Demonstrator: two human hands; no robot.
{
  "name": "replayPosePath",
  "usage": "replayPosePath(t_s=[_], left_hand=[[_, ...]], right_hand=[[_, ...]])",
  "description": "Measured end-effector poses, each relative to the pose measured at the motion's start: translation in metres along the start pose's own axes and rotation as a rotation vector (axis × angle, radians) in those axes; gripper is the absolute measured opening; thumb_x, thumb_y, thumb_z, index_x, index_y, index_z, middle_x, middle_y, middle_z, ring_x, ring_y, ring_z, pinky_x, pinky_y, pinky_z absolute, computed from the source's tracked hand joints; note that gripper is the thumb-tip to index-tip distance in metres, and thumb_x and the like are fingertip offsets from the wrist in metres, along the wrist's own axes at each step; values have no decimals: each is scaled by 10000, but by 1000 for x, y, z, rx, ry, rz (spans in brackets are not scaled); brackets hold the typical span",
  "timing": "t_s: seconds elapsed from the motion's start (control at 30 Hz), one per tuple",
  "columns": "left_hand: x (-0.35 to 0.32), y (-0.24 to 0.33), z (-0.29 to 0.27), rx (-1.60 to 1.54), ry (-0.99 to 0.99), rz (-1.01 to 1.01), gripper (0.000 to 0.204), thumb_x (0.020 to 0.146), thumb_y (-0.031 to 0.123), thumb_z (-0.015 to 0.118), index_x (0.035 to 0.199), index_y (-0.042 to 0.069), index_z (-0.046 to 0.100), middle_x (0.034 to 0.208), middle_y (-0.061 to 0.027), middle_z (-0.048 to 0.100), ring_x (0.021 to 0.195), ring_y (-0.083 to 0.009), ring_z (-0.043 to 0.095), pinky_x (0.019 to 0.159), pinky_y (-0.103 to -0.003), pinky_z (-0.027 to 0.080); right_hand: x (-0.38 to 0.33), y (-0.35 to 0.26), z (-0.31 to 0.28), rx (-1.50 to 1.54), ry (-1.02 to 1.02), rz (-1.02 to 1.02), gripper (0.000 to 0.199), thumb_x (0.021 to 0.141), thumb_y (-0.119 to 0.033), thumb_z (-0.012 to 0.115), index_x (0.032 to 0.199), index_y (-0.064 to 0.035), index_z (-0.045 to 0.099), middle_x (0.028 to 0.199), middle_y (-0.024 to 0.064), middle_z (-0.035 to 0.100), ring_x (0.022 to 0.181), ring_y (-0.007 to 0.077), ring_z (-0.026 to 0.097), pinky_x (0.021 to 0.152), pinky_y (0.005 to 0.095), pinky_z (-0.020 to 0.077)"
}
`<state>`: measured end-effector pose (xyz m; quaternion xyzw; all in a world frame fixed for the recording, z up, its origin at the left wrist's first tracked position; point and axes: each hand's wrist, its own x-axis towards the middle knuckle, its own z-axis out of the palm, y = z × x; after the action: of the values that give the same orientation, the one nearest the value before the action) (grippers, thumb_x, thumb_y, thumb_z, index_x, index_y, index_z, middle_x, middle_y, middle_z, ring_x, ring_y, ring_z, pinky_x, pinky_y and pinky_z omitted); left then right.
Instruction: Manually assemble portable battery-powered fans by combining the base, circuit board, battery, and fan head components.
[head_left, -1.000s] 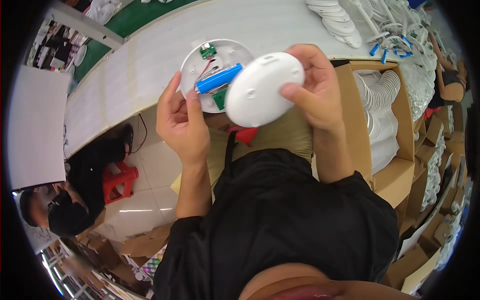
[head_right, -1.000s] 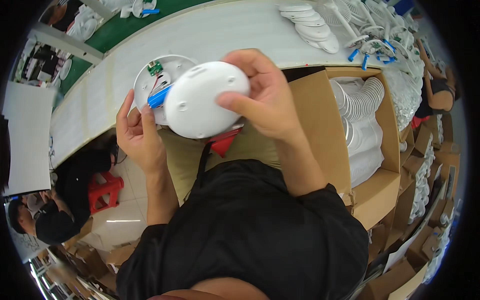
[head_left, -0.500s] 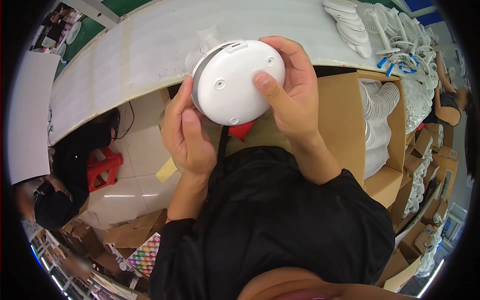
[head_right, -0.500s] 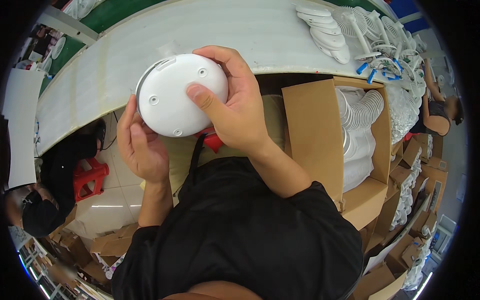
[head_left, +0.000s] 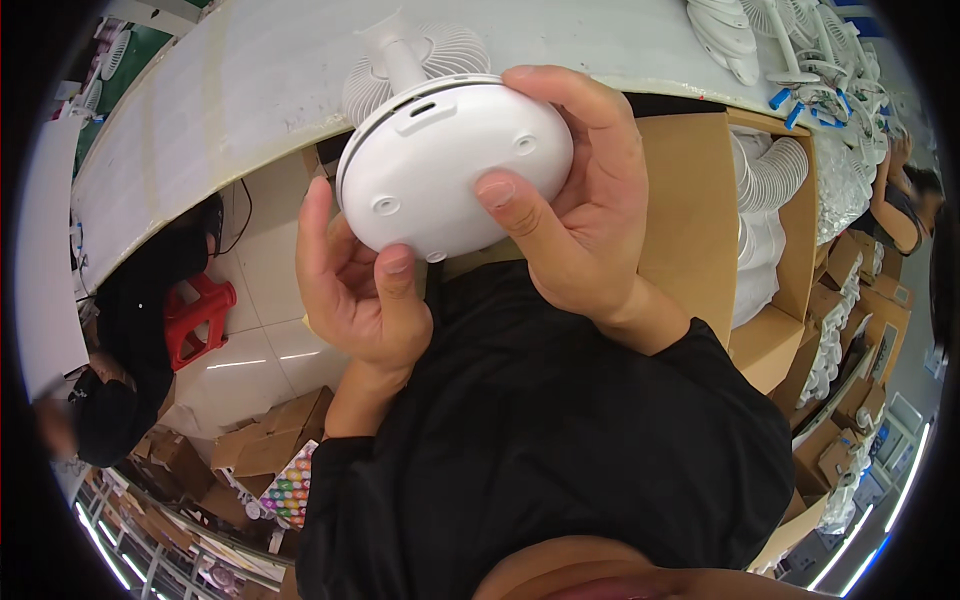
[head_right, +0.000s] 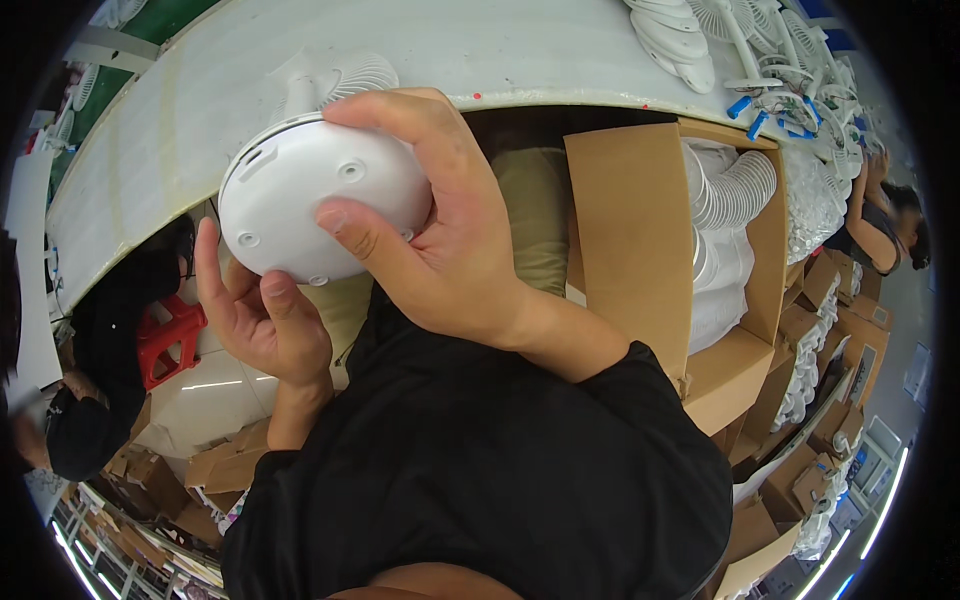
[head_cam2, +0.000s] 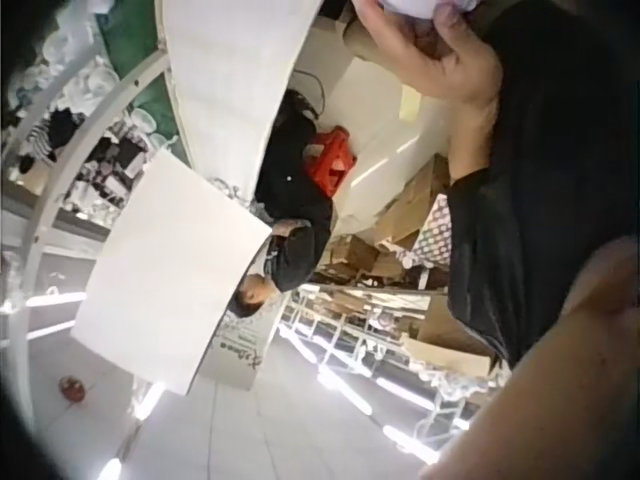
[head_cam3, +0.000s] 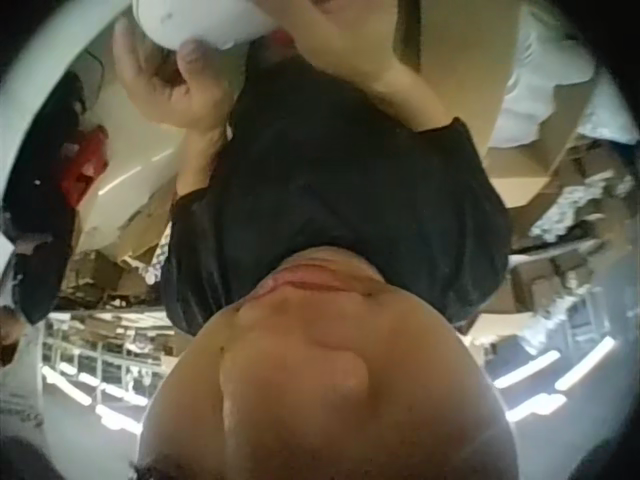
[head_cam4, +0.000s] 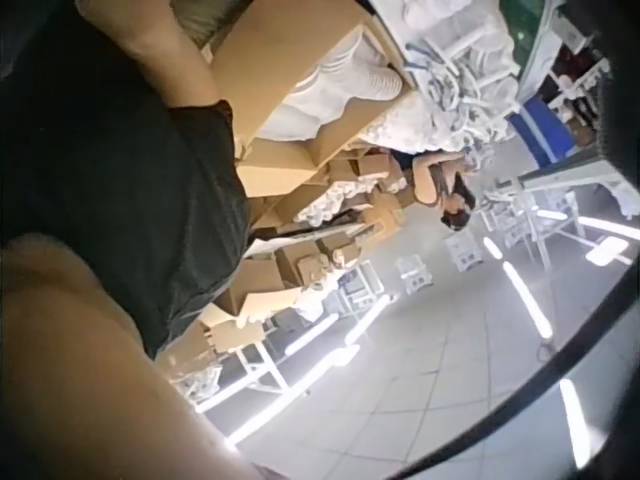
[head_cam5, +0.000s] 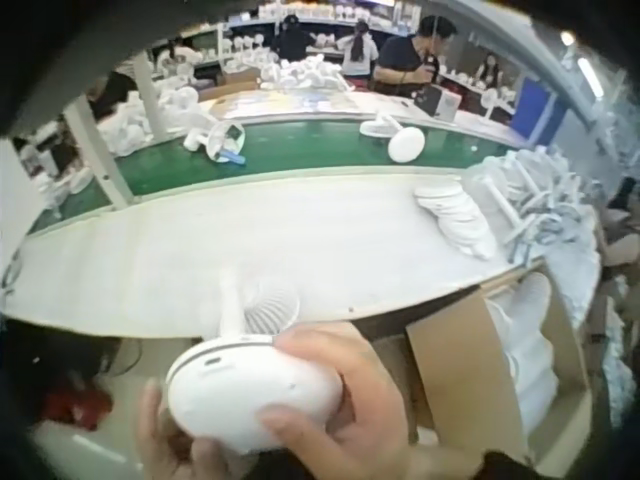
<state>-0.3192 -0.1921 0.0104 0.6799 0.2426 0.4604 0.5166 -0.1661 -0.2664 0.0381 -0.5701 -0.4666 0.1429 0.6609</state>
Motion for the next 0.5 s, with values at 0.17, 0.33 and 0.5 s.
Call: replayPosePath(t_s=[0.17,0.33,0.5], left_hand=[[-2,-2,-2,18,23,23,603,985,205,583,1465,-54,325,1218,-232,610,996,-255,656,829,-289,542],[-4,1,-4,27,35,8,592,999,227,558,1465,-55,325,1254,-240,592,1028,-263,648,850,-297,535],[-5,3,-3,6,29,-23,586,1001,227,552,1463,-57,330,1284,-244,573,1056,-263,636,878,-301,523]], right_hand=[[5,1,2,-54,-29,-71,536,818,-29,694,1311,-8,484,1253,141,527,1044,219,550,918,298,462],[7,-2,4,-90,-47,-124,508,802,-25,703,1278,-11,526,1234,131,532,1012,214,545,891,294,460],[9,-11,0,-156,-97,-72,496,795,-26,706,1265,-13,546,1212,124,536,990,210,539,876,290,455]])
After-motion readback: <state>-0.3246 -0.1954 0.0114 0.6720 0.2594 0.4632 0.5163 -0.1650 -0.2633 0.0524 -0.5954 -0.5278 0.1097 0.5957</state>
